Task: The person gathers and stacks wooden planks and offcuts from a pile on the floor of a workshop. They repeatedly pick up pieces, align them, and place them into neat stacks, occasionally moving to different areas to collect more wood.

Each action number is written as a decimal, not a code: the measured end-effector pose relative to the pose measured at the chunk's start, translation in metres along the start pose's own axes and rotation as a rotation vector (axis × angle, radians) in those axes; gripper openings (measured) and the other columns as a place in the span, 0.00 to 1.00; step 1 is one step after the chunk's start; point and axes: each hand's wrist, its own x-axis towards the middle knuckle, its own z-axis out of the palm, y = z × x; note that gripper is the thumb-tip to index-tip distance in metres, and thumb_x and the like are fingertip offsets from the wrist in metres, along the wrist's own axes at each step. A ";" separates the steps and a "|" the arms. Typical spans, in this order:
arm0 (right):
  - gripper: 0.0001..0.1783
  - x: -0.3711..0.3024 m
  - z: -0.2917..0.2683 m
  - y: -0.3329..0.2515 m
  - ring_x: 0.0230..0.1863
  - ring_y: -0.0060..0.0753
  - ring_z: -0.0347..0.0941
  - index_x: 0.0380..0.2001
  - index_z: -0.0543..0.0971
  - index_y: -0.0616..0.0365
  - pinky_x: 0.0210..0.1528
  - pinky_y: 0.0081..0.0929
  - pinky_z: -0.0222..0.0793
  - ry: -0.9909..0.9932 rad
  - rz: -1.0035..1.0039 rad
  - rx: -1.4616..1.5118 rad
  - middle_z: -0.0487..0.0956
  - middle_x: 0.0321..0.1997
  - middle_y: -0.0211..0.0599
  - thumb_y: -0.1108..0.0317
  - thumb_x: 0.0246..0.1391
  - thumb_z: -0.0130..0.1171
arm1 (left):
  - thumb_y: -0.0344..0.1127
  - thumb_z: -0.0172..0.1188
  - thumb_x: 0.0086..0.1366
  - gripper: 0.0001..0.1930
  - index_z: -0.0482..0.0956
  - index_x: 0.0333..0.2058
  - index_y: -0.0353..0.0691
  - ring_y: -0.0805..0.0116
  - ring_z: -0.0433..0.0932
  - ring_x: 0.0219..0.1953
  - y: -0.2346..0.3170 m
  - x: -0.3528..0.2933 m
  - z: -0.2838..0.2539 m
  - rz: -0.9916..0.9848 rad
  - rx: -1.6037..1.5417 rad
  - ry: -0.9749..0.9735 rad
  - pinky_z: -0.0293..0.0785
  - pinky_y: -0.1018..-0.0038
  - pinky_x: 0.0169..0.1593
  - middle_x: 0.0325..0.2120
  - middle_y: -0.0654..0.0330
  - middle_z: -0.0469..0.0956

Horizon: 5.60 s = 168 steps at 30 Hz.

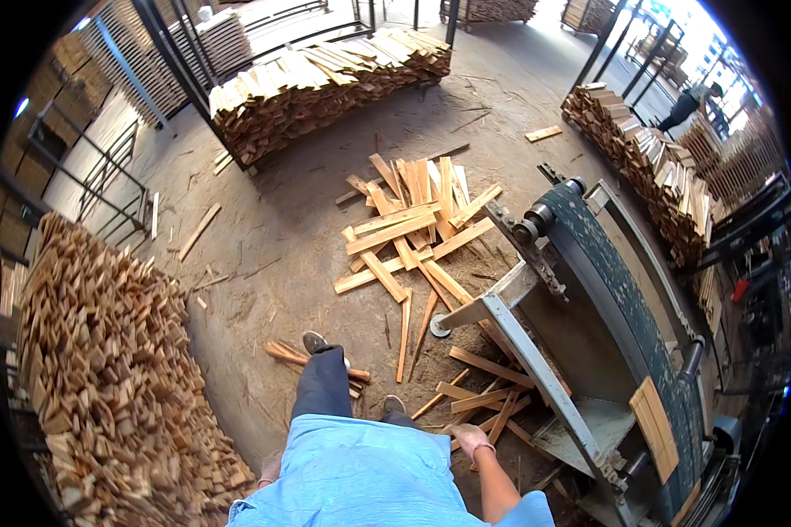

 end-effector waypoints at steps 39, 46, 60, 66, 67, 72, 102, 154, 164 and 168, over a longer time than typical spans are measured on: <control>0.21 0.394 -0.196 -0.439 0.60 0.50 0.74 0.55 0.78 0.56 0.62 0.39 0.69 0.167 0.240 0.445 0.79 0.57 0.49 0.60 0.65 0.48 | 0.51 0.52 0.66 0.24 0.82 0.46 0.36 0.43 0.81 0.48 0.256 0.571 -0.450 0.228 0.357 -0.130 0.73 0.58 0.52 0.41 0.43 0.83; 0.30 0.365 -0.230 -0.503 0.65 0.50 0.69 0.55 0.78 0.63 0.65 0.37 0.63 0.405 0.617 1.056 0.77 0.62 0.49 0.48 0.65 0.47 | 0.48 0.49 0.63 0.22 0.83 0.37 0.35 0.45 0.83 0.44 0.257 0.692 -0.518 0.605 0.879 -0.320 0.74 0.56 0.49 0.35 0.42 0.84; 0.30 0.421 0.001 -0.646 0.56 0.53 0.77 0.47 0.82 0.61 0.57 0.40 0.69 0.403 1.041 1.638 0.83 0.50 0.53 0.44 0.60 0.50 | 0.41 0.60 0.69 0.23 0.77 0.56 0.31 0.76 0.77 0.36 0.605 0.744 -0.457 0.537 0.539 -0.623 0.75 0.77 0.44 0.35 0.62 0.82; 0.30 0.492 -0.046 -0.615 0.59 0.54 0.75 0.51 0.81 0.60 0.60 0.40 0.69 0.522 1.047 1.738 0.80 0.54 0.56 0.46 0.60 0.50 | 0.41 0.60 0.69 0.24 0.75 0.59 0.32 0.66 0.80 0.52 0.634 0.715 -0.387 0.576 0.813 -0.740 0.73 0.75 0.57 0.49 0.54 0.83; 0.29 0.511 -0.042 -0.601 0.59 0.55 0.75 0.51 0.80 0.60 0.60 0.40 0.69 0.553 1.037 1.756 0.80 0.54 0.56 0.46 0.60 0.50 | 0.41 0.60 0.69 0.24 0.75 0.59 0.33 0.65 0.80 0.53 0.637 0.718 -0.368 0.650 0.883 -0.743 0.73 0.74 0.57 0.49 0.53 0.83; 0.22 0.593 0.003 -0.523 0.56 0.61 0.75 0.49 0.80 0.57 0.58 0.43 0.71 0.357 0.921 1.481 0.81 0.54 0.52 0.56 0.58 0.52 | 0.41 0.62 0.67 0.24 0.76 0.58 0.35 0.57 0.78 0.58 0.646 0.752 -0.234 0.847 1.203 -0.780 0.74 0.68 0.58 0.51 0.48 0.81; 0.32 0.855 -0.056 -0.344 0.52 0.48 0.78 0.49 0.78 0.66 0.57 0.38 0.70 0.811 1.078 1.528 0.81 0.49 0.57 0.50 0.51 0.69 | 0.68 0.59 0.64 0.48 0.63 0.65 0.27 0.52 0.75 0.59 0.715 0.990 0.090 0.705 1.721 -1.057 0.73 0.63 0.61 0.58 0.38 0.74; 0.38 0.650 -0.250 -0.575 0.50 0.45 0.77 0.65 0.63 0.63 0.52 0.37 0.78 0.731 0.600 3.093 0.77 0.52 0.46 0.63 0.55 0.66 | 0.59 0.63 0.64 0.44 0.60 0.68 0.32 0.67 0.72 0.58 0.620 0.789 -0.240 -0.139 0.536 -1.413 0.65 0.72 0.65 0.57 0.53 0.74; 0.35 0.644 -0.481 -0.565 0.53 0.38 0.73 0.62 0.69 0.66 0.56 0.35 0.72 0.465 0.659 2.210 0.76 0.54 0.42 0.56 0.58 0.65 | 0.45 0.67 0.64 0.52 0.40 0.73 0.34 0.67 0.61 0.67 0.737 0.771 -0.347 0.106 -0.182 -1.307 0.57 0.71 0.71 0.67 0.52 0.60; 0.40 0.699 -0.577 -0.587 0.54 0.42 0.75 0.66 0.63 0.63 0.57 0.36 0.74 0.414 0.227 2.024 0.76 0.55 0.46 0.63 0.52 0.66 | 0.39 0.68 0.59 0.50 0.45 0.71 0.33 0.64 0.66 0.64 0.773 0.785 -0.420 0.287 -0.435 -0.983 0.59 0.71 0.69 0.61 0.52 0.67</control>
